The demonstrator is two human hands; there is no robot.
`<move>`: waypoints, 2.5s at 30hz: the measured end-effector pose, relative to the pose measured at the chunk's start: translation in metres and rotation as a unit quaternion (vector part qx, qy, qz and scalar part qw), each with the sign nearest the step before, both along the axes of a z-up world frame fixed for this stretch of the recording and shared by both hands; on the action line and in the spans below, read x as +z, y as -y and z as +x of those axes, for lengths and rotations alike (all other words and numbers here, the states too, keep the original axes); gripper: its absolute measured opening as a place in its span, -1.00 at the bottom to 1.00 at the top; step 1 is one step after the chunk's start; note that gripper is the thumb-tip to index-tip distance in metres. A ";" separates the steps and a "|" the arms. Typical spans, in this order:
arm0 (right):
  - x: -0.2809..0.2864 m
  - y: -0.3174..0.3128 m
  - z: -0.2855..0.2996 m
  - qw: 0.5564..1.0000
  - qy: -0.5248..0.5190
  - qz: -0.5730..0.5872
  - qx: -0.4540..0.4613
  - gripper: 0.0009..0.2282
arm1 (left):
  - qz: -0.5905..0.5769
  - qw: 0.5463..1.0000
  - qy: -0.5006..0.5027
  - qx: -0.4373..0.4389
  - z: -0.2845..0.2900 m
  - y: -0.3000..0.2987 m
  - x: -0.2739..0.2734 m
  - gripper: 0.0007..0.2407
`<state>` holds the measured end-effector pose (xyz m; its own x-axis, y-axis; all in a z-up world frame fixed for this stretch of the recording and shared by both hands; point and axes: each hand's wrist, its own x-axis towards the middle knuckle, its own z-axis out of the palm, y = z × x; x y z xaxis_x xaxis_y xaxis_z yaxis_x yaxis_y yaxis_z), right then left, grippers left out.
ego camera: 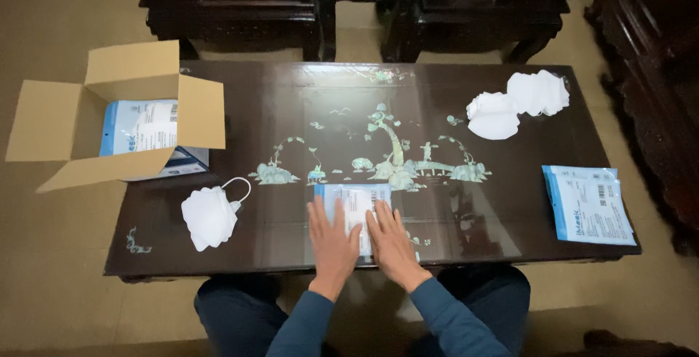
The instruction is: Packaging individual face masks into blue plastic envelopes
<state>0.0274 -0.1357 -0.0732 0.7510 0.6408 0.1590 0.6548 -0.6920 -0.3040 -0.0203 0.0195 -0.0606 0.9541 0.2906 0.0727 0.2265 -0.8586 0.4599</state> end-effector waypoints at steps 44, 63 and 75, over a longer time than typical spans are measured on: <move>-0.008 -0.001 0.032 0.998 0.044 -0.012 -0.053 -0.53 | 0.124 0.992 0.031 0.001 -0.001 -0.076 -0.022 -0.53; -0.011 0.146 0.087 0.979 0.134 -0.012 -0.155 -0.57 | 0.168 0.975 0.140 0.034 0.004 -0.073 -0.019 -0.62; -0.025 0.000 0.036 0.993 0.080 -0.026 -0.078 -0.44 | 0.058 0.995 0.072 0.026 -0.002 -0.078 -0.013 -0.58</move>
